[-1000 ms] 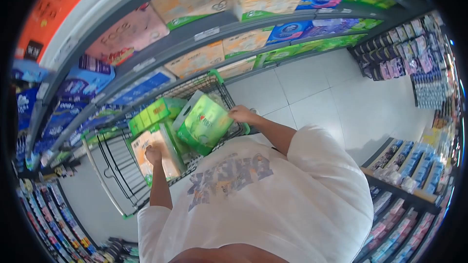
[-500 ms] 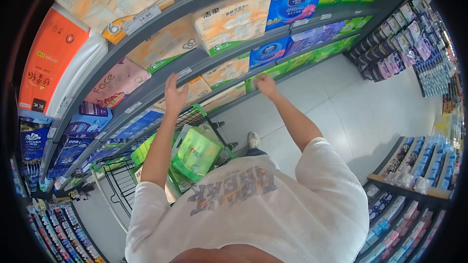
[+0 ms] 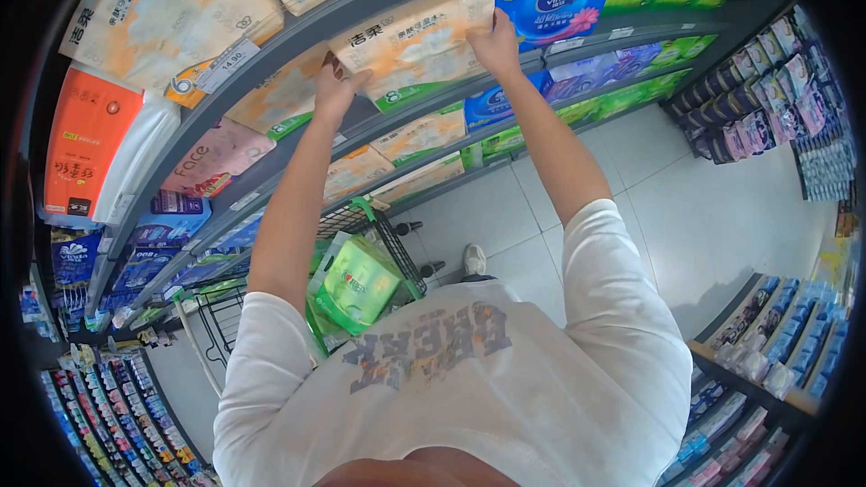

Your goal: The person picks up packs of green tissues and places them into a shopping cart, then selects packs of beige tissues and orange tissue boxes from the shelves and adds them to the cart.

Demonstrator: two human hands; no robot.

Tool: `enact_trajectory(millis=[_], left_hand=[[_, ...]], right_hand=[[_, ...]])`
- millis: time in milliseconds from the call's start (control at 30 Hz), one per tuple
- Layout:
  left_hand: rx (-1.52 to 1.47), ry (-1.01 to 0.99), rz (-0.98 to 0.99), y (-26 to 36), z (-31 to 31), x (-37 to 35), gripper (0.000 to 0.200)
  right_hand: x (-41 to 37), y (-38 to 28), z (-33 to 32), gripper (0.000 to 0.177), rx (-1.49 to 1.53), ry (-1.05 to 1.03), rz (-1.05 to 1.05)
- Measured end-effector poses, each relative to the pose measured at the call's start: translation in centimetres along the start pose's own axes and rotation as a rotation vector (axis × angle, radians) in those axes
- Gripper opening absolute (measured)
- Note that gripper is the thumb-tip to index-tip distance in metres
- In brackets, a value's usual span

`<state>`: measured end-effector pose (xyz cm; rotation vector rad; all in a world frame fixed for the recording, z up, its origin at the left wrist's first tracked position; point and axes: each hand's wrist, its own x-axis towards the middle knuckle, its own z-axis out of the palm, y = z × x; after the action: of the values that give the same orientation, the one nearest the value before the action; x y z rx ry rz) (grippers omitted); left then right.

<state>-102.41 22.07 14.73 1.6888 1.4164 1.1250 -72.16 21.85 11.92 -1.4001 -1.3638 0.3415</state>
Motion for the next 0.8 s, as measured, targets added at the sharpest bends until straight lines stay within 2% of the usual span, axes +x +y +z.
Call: enact_trajectory(millis=[33, 67, 100, 133, 200, 233, 300, 367, 433, 500, 567, 600, 633, 667, 800], left_hand=[[0.001, 0.0, -0.003, 0.3, 0.2, 0.2, 0.076], [-0.126, -0.068, -0.047, 0.5, 0.4, 0.3, 0.072], [-0.253, -0.135, -0.091, 0.8, 0.4, 0.4, 0.068], [-0.254, -0.134, -0.095, 0.9, 0.7, 0.2, 0.068], [-0.279, -0.061, -0.175, 2.4, 1.2, -1.0, 0.066], [-0.281, -0.059, -0.178, 2.3, 1.4, -1.3, 0.066], [-0.231, -0.039, -0.128, 1.7, 1.9, -1.8, 0.071], [-0.237, 0.004, -0.067, 0.8, 2.5, -3.3, 0.072], [-0.239, 0.051, -0.005, 0.1, 2.6, -4.7, 0.074], [-0.051, 0.095, 0.08, -0.3, 2.4, -5.7, 0.08], [0.0, 0.087, 0.048, -0.9, 1.9, -5.3, 0.081], [0.031, -0.016, 0.087, -1.2, 1.7, -4.8, 0.078], [0.062, -0.118, 0.125, -1.5, 1.5, -4.5, 0.076], [0.056, -0.106, 0.124, -1.7, 1.7, -4.5, 0.069], [0.108, -0.118, 0.098, -2.3, 1.6, -4.8, 0.066]], right_hand=[[0.2, -1.1, -0.2, 0.059, 0.074, 0.009, 0.088], [0.2, -1.7, -0.3, 0.055, 0.147, 0.019, 0.176], [0.0, -2.0, -0.3, 0.055, 0.147, 0.017, 0.178], [-0.3, -2.4, -0.4, 0.055, 0.198, 0.001, 0.182], [-0.5, -1.3, -0.1, 0.054, 0.247, -0.02, 0.188], [-0.8, 0.1, 0.4, 0.056, 0.198, 0.008, 0.111], [-1.1, 0.8, 0.2, 0.057, 0.147, 0.033, 0.032], [-2.2, 1.3, -0.5, 0.063, 0.151, 0.069, 0.067], [-2.5, 2.2, -1.7, 0.064, 0.15, 0.017, 0.115], [-2.9, 2.8, -2.1, 0.066, 0.148, -0.031, 0.169], [-3.3, 3.1, -2.2, 0.063, 0.256, -0.126, 0.261], [-3.3, 3.0, -2.4, 0.058, 0.234, -0.171, 0.359], [-3.3, 2.8, -2.4, 0.058, 0.234, -0.175, 0.356], [-3.4, 2.7, -2.4, 0.056, 0.24, -0.185, 0.335], [-3.9, 1.3, -3.0, 0.048, 0.239, -0.201, 0.352]])
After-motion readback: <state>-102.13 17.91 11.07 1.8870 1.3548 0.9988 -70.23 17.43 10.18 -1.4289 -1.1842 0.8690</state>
